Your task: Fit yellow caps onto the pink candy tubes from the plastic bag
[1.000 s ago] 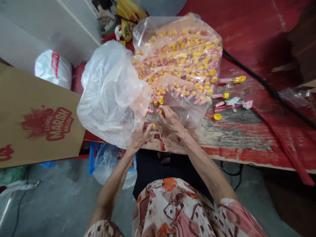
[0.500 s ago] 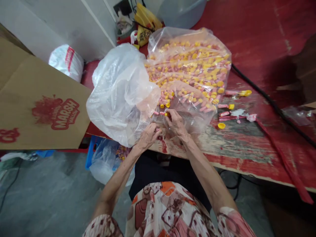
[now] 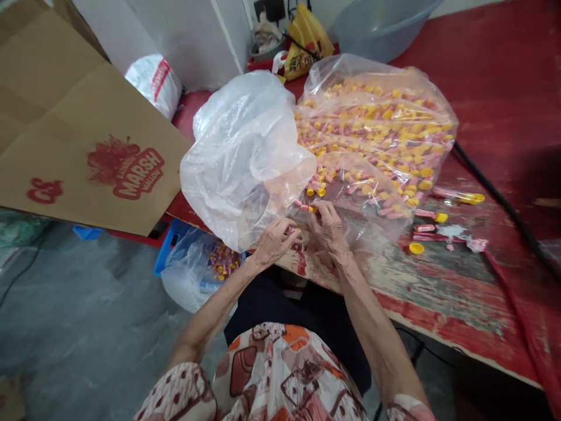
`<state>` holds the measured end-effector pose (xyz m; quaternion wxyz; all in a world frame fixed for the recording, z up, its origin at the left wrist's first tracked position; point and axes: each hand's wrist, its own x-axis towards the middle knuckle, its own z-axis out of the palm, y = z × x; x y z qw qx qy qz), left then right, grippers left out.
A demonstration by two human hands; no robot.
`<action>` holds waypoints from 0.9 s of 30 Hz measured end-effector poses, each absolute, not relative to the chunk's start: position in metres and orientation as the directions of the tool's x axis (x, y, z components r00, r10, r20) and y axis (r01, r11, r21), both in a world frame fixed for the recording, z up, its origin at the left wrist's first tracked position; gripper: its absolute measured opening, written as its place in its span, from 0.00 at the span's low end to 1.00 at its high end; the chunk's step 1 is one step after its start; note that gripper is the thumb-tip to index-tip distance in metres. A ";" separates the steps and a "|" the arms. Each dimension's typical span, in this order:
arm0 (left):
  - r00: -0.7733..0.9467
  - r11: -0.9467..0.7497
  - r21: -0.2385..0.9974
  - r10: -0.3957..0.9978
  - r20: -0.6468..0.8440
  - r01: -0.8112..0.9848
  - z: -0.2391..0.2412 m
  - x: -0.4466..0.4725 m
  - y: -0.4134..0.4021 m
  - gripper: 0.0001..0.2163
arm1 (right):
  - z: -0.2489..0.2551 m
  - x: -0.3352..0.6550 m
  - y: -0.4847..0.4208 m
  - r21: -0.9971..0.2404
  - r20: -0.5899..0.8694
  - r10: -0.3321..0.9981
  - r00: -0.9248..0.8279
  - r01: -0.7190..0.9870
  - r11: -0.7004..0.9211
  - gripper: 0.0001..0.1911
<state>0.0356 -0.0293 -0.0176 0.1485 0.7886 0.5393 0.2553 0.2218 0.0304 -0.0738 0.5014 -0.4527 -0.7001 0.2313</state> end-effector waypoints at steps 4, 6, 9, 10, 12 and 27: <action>0.210 -0.263 0.609 0.965 0.158 0.748 -0.013 0.028 -0.040 0.07 | -0.076 0.224 0.030 -0.781 0.445 0.891 -0.090 0.449 0.435 0.11; 0.252 -0.241 0.644 0.965 0.077 0.726 -0.009 0.021 -0.044 0.08 | -0.078 0.225 0.030 -0.793 0.412 0.908 -0.077 0.461 0.399 0.11; 0.183 -0.196 0.634 0.979 0.086 0.748 -0.002 0.009 -0.048 0.09 | -0.080 0.225 0.029 -0.826 0.380 0.924 -0.033 0.437 0.356 0.11; 0.135 -0.173 0.628 0.985 0.108 0.759 -0.001 0.006 -0.049 0.10 | -0.080 0.225 0.029 -0.834 0.372 0.928 -0.021 0.431 0.344 0.11; 0.074 -0.142 0.632 0.988 0.132 0.762 -0.003 0.003 -0.053 0.10 | -0.081 0.225 0.028 -0.838 0.361 0.933 -0.006 0.436 0.327 0.09; 0.158 -0.277 0.660 0.959 0.235 0.699 -0.035 0.019 -0.069 0.08 | -0.077 0.230 0.031 -0.770 0.429 0.897 -0.112 0.475 0.427 0.11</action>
